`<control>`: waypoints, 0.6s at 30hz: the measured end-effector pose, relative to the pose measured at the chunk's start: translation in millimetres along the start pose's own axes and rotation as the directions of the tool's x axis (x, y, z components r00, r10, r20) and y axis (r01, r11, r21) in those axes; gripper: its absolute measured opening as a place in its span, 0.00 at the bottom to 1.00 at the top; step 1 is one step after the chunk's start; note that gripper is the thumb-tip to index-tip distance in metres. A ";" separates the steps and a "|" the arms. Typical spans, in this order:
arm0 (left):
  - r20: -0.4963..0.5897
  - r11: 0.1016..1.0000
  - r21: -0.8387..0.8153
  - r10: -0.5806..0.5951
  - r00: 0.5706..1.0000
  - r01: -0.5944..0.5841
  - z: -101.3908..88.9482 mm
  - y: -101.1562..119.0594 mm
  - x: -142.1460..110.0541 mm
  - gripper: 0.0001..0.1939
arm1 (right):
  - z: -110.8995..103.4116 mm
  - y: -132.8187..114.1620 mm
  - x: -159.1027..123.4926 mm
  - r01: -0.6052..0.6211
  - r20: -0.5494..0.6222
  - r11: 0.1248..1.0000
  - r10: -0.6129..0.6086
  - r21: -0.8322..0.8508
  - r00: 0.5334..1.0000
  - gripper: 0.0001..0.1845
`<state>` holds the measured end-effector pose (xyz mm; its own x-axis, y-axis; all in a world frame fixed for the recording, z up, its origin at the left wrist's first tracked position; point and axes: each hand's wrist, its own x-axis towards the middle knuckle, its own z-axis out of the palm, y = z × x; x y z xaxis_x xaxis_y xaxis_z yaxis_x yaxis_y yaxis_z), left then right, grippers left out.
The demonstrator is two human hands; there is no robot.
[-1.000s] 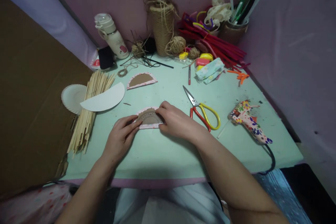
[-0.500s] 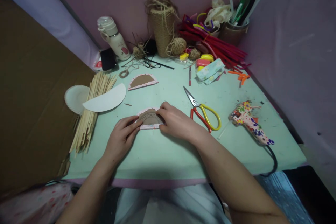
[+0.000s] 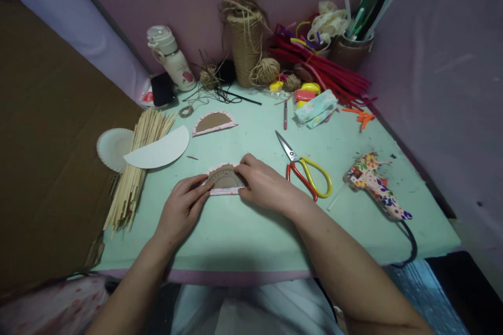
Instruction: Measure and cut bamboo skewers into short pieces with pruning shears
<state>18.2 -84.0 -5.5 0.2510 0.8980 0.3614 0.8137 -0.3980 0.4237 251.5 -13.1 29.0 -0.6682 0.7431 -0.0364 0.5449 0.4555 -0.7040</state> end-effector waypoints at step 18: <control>-0.003 1.000 0.016 0.014 1.000 -0.013 -0.4 0.3 1.1 0.12 | 1.4 1.6 -0.5 0.001 -0.007 1.000 -0.001 -0.015 1.000 0.21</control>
<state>18.6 -83.3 -4.6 0.2602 0.8919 0.3698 0.8186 -0.4069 0.4053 252.0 -13.4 26.9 -0.6651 0.7461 -0.0304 0.5518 0.4636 -0.6932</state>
